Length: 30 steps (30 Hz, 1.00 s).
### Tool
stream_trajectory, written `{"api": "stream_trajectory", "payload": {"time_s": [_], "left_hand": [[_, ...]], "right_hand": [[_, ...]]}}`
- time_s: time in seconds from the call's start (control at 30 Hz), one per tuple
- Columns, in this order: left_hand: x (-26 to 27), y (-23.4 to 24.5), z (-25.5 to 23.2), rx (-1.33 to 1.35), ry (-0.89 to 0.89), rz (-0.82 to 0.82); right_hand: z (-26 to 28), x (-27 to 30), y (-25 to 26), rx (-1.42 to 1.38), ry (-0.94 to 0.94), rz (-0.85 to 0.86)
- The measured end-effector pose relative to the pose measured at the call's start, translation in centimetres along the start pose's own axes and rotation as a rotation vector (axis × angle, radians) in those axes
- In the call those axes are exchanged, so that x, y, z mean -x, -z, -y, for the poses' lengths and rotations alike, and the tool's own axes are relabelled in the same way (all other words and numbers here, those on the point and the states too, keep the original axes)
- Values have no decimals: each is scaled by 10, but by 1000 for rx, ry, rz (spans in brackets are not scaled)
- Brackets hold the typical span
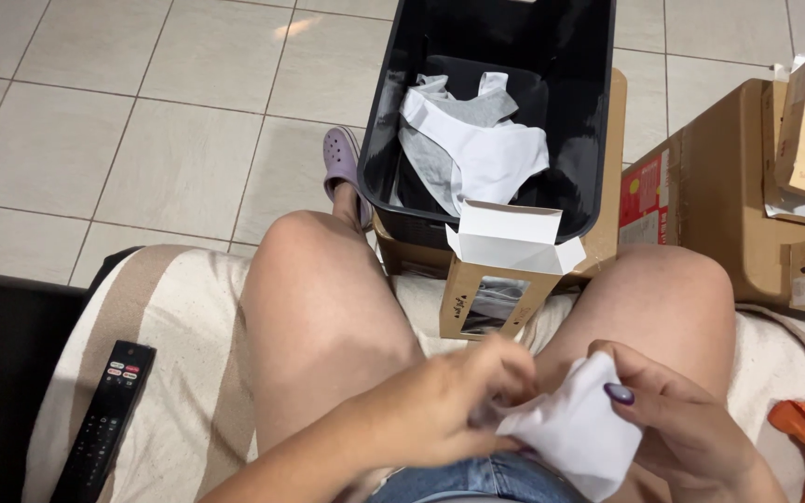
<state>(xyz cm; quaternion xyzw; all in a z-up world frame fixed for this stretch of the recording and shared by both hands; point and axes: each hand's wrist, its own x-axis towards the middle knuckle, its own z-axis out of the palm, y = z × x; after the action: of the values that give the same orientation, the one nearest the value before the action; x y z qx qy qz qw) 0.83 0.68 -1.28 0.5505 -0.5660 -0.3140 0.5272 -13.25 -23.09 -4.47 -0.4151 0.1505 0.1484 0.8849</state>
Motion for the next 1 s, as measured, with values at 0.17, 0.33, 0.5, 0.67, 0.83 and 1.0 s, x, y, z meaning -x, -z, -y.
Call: {"api": "stream_trajectory", "payload": {"time_s": [0.17,0.33,0.5,0.67,0.83,1.0], "left_hand": [[3,-16,2,-436,30,-752],[-1,-38,-9,-188,43,-754],[-4,-52,-1,673,104,-667],[-6,-33,-12,125,285,-519],[1,-41,5,360,287,-545],[3,-44,22,595,194,-501]], "right_hand": [[3,7,-11,52,326,-214],[-5,6,-43,66,517,-259],[-19,-1,-51,187,553,-147],[-10,-4,-74,619,313,-409],[-11,-10,-54,716,460,-232],[-19,-14,-44,323,312,-203]]}}
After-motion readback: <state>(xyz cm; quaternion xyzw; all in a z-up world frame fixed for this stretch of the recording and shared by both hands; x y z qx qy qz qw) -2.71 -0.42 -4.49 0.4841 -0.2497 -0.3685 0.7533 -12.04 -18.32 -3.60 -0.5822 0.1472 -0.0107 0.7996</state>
